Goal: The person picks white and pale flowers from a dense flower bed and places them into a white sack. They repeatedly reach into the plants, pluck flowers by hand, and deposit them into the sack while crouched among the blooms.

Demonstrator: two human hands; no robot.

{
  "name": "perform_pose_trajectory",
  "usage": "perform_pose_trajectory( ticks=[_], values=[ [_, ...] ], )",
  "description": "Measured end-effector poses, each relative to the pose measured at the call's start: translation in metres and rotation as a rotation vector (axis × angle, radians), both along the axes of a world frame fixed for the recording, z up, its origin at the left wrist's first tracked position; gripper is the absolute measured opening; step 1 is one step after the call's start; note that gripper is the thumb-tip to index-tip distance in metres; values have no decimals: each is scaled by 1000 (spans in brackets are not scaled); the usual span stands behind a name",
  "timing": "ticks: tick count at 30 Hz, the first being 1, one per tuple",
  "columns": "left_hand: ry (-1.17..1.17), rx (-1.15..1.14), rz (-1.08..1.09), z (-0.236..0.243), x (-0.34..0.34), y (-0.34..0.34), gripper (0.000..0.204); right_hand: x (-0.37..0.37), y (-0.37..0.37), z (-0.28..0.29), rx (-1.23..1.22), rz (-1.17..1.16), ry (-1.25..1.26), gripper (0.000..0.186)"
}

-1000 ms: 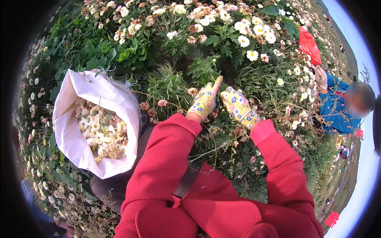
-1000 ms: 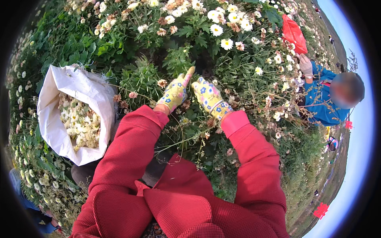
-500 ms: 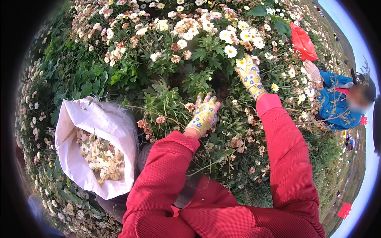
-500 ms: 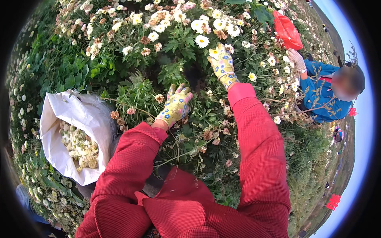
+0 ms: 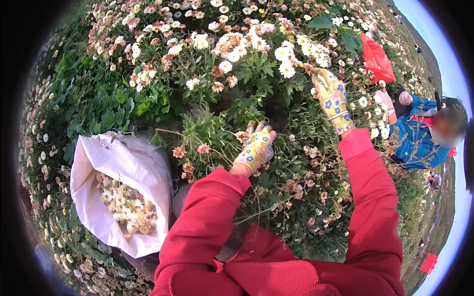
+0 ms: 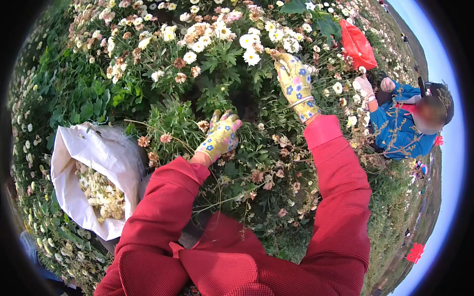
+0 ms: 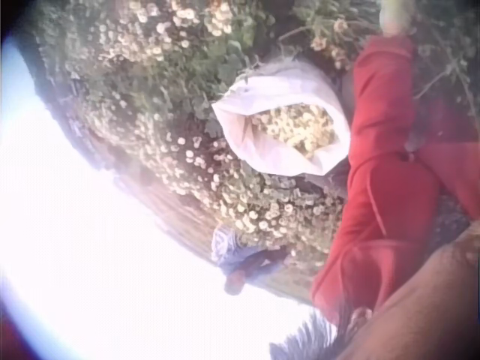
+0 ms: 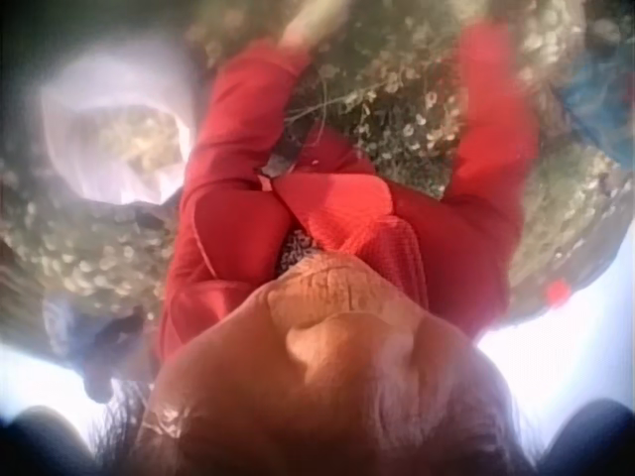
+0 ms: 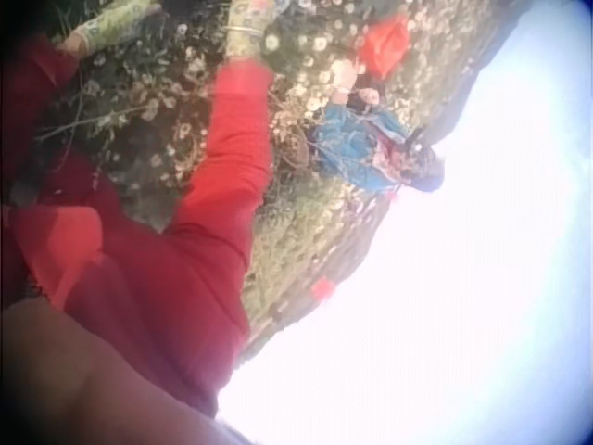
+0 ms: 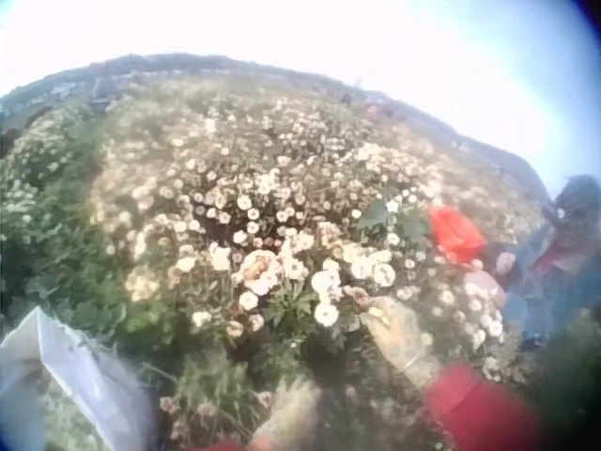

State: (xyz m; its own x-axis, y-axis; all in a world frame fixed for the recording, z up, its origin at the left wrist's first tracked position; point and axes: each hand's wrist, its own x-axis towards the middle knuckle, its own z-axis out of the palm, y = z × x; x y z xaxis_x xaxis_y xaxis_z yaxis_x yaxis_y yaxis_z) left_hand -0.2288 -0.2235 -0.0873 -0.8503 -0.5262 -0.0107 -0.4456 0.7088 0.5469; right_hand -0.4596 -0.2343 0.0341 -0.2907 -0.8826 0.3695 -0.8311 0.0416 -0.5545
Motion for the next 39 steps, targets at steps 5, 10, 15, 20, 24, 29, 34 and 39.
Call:
perform_pose_trajectory(
  ticks=[5,10,15,20,24,29,34,39],
  values=[
    [86,166,-47,11,1,-9,51,-76,-38,-10,178,-144,518,23],
    [267,362,10,33,-4,-26,49,-119,-52,5,162,-690,-233,54],
    [520,514,148,24,-16,-34,73,-120,-77,-4,255,-463,-71,58],
    [553,583,255,18,-29,-48,97,-105,-94,2,441,-113,126,63],
    [824,968,345,18,-38,-63,114,-75,-92,-3,565,187,104,66],
    [1079,969,408,17,-48,-73,107,-37,-93,-21,685,550,52,71],
    [1035,1191,484,15,-42,-70,101,-16,-93,-55,660,762,25,75],
    [744,853,484,9,-42,-64,88,-17,-69,-77,719,654,152,68]
  ],
)
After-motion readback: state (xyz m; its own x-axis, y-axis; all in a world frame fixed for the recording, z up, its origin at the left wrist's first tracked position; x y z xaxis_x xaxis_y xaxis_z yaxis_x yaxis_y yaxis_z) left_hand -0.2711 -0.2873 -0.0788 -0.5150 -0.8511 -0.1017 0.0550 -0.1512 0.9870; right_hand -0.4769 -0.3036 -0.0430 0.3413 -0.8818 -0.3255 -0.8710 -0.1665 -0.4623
